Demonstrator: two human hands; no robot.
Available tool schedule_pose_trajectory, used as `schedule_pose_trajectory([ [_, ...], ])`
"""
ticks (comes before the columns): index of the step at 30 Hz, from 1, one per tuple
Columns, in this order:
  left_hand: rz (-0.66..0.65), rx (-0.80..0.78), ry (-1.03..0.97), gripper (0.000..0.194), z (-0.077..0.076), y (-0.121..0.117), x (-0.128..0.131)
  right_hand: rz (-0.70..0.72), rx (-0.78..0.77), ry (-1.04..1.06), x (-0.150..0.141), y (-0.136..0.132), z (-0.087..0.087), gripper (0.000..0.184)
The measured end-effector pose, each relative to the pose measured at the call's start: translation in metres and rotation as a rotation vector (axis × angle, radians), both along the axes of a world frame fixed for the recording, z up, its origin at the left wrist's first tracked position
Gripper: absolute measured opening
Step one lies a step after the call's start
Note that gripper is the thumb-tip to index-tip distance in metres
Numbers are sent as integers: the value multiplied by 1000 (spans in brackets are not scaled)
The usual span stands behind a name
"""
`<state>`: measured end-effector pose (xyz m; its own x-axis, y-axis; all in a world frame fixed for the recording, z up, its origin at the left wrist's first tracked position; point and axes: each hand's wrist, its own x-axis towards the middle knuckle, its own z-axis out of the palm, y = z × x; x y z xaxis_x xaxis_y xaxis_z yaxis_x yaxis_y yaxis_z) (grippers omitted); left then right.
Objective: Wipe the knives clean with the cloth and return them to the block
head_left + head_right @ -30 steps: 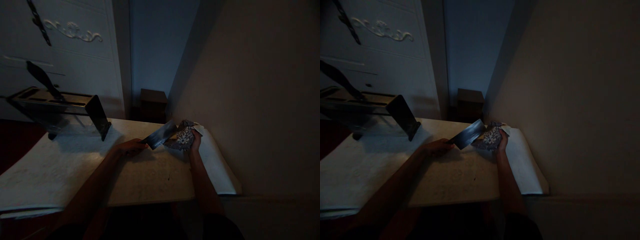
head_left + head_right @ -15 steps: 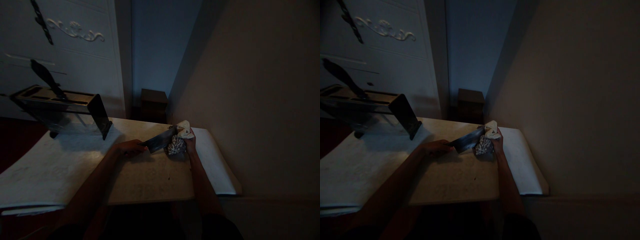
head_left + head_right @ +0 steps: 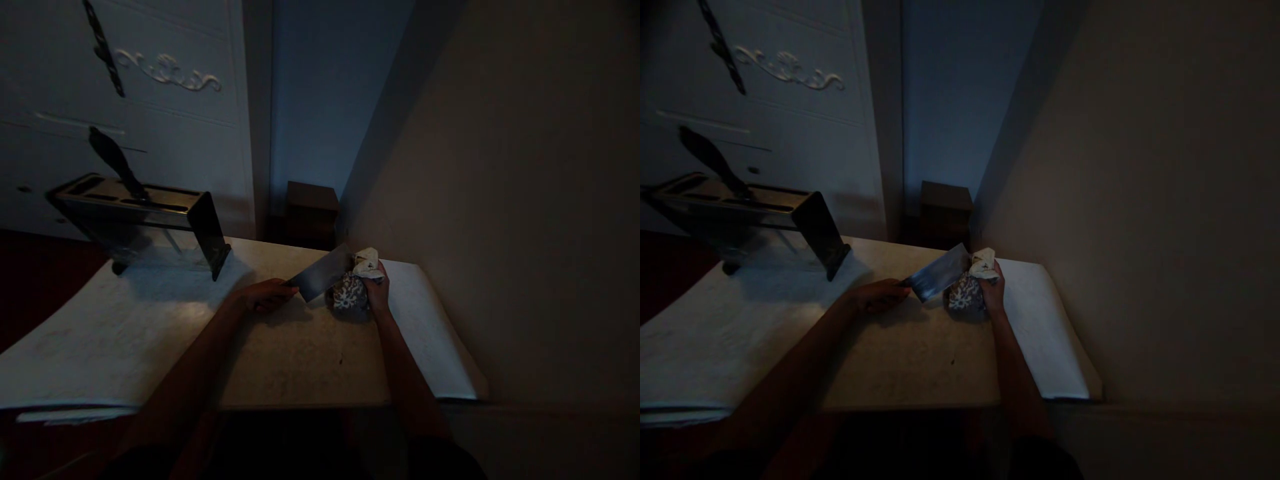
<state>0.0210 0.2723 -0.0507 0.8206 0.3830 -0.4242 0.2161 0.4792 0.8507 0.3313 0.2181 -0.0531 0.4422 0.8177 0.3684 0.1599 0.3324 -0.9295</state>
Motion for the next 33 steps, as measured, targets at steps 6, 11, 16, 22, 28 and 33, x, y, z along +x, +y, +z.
schedule_pose_trajectory([
  [6, 61, -26, -59, 53, -1, -1, 3, -137, 71, -45, 10, -3, 7, 45],
  [11, 116, -25, -79, 53, -3, -1, 8, -379, 264, -97, -1, -8, 5, 71],
  [16, 145, 11, -90, 52, 0, -8, 16, -244, 176, -383, -29, -15, -16, 86],
  [22, 133, 103, -61, 44, -1, -13, 23, 159, 287, -917, -70, -17, -16, 65],
  [28, 75, 233, 8, 34, -9, -8, 23, 187, 367, -1153, -86, -16, -3, 57],
  [33, 29, 252, 35, 35, -2, -8, 23, 42, 404, -1171, -74, -10, -4, 53],
])
